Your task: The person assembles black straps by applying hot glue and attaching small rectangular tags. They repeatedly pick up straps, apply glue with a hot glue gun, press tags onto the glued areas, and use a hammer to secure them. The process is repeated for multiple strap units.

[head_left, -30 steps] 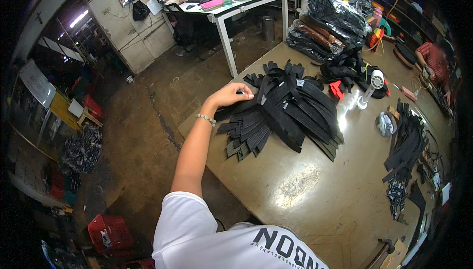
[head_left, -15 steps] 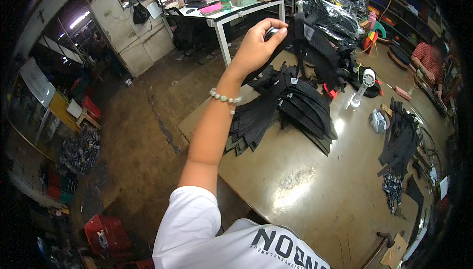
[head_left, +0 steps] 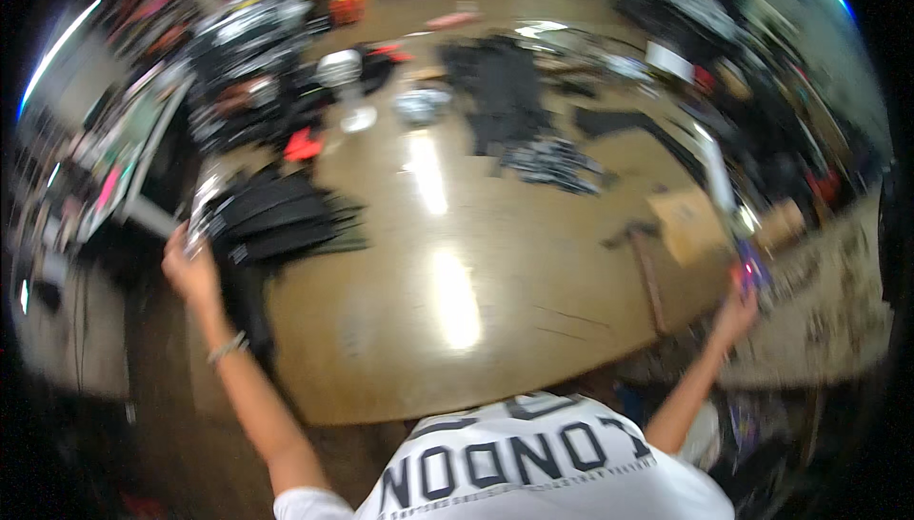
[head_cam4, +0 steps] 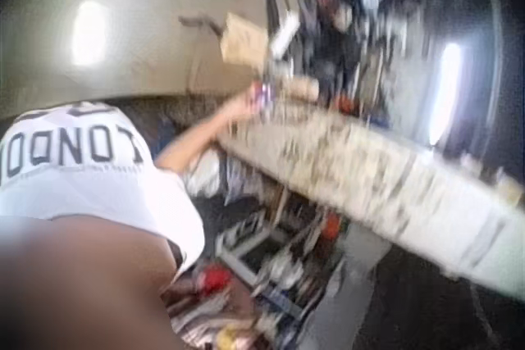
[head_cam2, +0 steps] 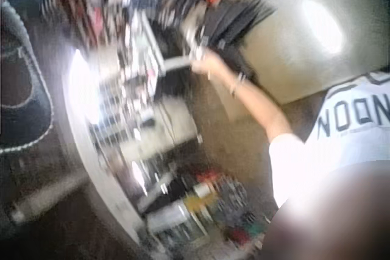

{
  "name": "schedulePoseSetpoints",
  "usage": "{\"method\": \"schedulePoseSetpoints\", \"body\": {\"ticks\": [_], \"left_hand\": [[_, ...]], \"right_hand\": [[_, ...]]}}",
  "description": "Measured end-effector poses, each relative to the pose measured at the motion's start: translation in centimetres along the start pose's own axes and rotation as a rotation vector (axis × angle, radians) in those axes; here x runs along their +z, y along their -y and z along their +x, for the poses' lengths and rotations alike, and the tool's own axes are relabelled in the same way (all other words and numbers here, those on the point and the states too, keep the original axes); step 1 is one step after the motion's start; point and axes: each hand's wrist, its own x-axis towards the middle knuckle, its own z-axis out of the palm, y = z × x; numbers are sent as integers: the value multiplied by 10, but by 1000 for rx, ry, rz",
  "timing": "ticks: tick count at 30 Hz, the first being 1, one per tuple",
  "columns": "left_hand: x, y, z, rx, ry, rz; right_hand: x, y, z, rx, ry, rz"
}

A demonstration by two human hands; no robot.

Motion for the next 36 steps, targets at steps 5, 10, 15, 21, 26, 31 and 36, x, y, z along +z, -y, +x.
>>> {"method": "schedulePoseSetpoints", "body": {"ticks": [5,10,15,21,26,31,36], "left_hand": [[-26,-112,-61,-134,442,-1182],[-90,-221,-149,455,759,-1591],[-113,-298,-192,856,614,-2006],[-97,-309,-215,876,532,-1987],[-105,-309,-228,842,363,-1916],[-113,-309,-229,777,461,-1949],[-110,-302,-213,1005,689,-2004]], "right_hand": [[31,38,-14,-188,19,174],[37,67,-20,-77,212,-1],[15,65,34,-77,126,448],[77,42,171,-171,241,357],[150,11,210,-419,396,-340],[159,24,225,-435,545,-492],[151,54,222,-277,424,-485]]}}
